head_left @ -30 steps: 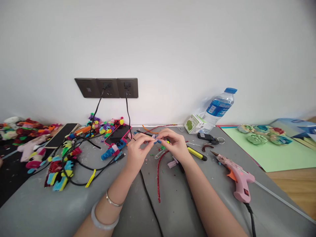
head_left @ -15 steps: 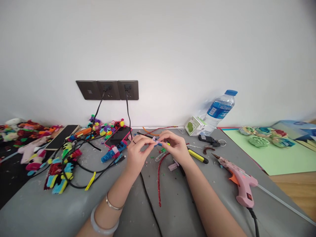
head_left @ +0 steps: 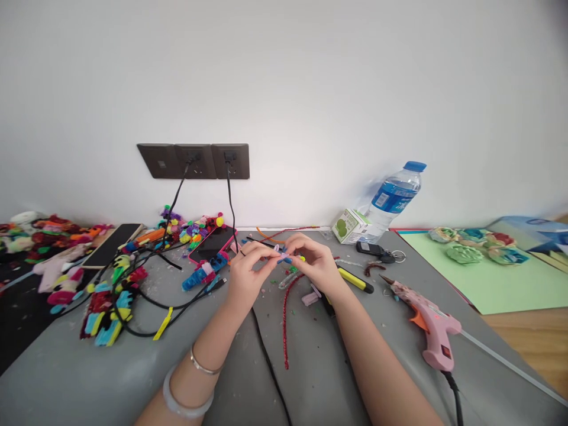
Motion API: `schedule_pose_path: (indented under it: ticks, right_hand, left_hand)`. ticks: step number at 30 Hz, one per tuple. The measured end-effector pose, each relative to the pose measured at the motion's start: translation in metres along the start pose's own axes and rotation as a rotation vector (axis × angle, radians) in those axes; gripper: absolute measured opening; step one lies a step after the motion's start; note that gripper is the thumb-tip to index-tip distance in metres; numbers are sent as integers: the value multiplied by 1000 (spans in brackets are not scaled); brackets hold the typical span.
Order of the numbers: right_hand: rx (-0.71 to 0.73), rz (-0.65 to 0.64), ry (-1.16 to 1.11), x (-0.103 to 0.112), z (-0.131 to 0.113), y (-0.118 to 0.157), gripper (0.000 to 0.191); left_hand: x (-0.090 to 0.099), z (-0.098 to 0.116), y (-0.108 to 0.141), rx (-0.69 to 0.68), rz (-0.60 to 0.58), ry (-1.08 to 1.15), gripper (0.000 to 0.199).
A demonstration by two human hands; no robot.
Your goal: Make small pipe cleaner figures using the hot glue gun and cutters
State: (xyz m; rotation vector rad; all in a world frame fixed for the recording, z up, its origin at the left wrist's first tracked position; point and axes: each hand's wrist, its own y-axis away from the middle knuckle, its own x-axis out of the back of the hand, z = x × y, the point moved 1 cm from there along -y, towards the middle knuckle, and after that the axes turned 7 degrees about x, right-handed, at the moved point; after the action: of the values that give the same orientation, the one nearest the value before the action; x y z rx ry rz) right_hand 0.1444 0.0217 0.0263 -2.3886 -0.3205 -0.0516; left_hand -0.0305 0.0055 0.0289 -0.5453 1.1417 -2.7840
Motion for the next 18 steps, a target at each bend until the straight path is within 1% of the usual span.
schedule_pose_path:
  ticks: [12,16,18]
  right_hand:
    - [13,-28,6,1,1,1,15]
    - [1,-21,-9,0,2,1,14]
    - [2,-11,-13,-1,3,2,14]
  left_hand:
    - [-1,-1,0,14,-8,18,8]
    - [-1,-2,1,20,-5,31,7]
    - [-1,-3,1,43,-15,54,7]
